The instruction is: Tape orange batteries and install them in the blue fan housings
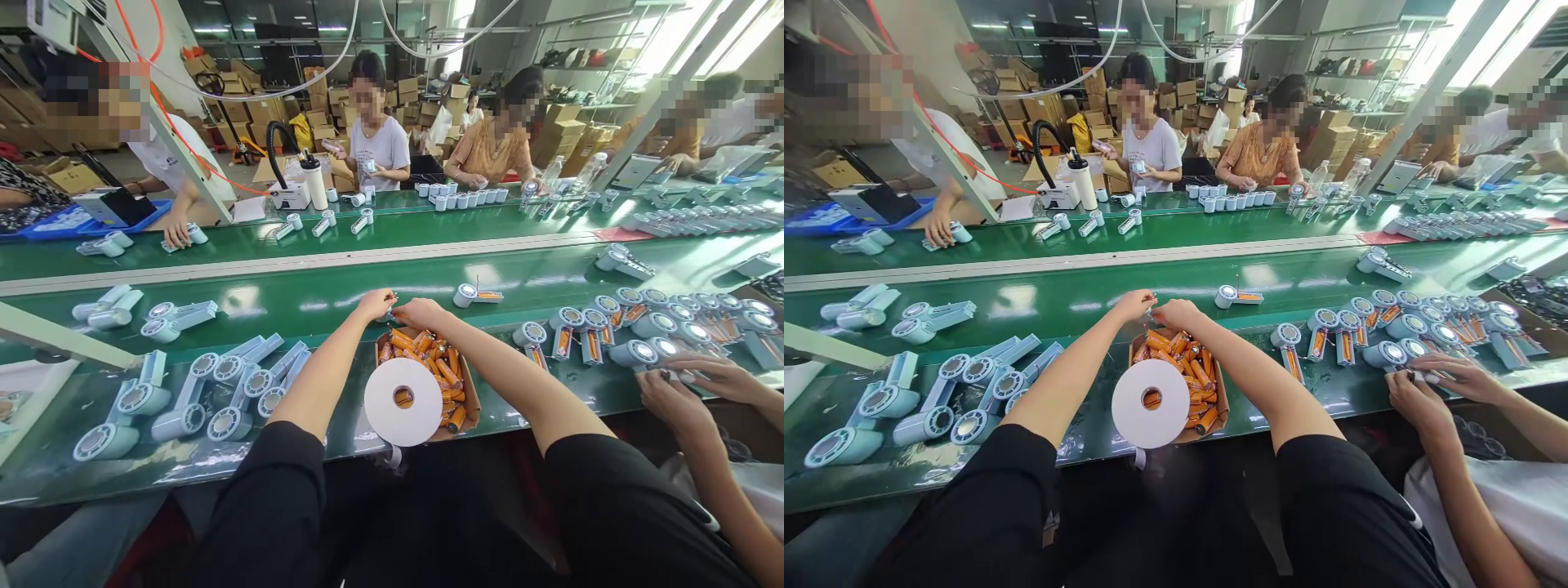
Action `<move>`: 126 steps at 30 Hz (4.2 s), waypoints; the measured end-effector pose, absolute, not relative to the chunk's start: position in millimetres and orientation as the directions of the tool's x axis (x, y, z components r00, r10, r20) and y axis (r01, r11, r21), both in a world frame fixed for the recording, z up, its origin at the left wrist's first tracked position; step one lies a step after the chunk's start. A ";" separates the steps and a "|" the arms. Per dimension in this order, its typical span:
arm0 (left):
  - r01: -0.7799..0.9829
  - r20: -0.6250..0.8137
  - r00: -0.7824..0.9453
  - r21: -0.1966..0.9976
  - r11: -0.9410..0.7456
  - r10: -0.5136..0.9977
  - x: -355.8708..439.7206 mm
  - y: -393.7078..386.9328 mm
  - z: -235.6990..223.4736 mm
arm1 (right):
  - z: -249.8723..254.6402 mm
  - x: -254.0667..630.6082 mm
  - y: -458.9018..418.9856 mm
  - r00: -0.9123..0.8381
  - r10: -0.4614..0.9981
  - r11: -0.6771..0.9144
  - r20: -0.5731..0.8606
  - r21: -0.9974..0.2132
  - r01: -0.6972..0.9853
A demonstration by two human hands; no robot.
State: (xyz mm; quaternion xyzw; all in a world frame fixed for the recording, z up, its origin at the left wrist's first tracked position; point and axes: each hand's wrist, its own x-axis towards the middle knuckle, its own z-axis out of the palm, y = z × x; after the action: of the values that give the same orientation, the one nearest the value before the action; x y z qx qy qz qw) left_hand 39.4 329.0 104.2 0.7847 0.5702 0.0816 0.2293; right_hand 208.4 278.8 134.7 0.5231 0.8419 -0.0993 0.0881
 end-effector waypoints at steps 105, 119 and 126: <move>0.839 0.005 0.541 0.064 -0.540 0.841 -15.0 288.0 113.2 | 137.2 314.9 79.4 0.437 0.869 0.296 0.232 -0.952 -0.081; 0.785 -0.125 0.620 0.101 -0.611 0.775 13.4 337.3 92.8 | 114.9 312.2 71.5 0.271 0.948 0.188 0.168 -0.981 -0.049; 0.787 -0.126 0.617 0.128 -0.604 0.777 23.3 327.4 95.9 | 140.3 274.7 182.1 0.014 0.959 0.282 0.282 -0.952 -0.120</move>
State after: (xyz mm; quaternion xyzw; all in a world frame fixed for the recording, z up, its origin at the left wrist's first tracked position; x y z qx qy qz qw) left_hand 23.3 327.4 95.9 0.8951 0.4367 -0.0286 0.0854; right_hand 274.7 182.1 140.3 0.3915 0.5356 -0.4537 -0.5949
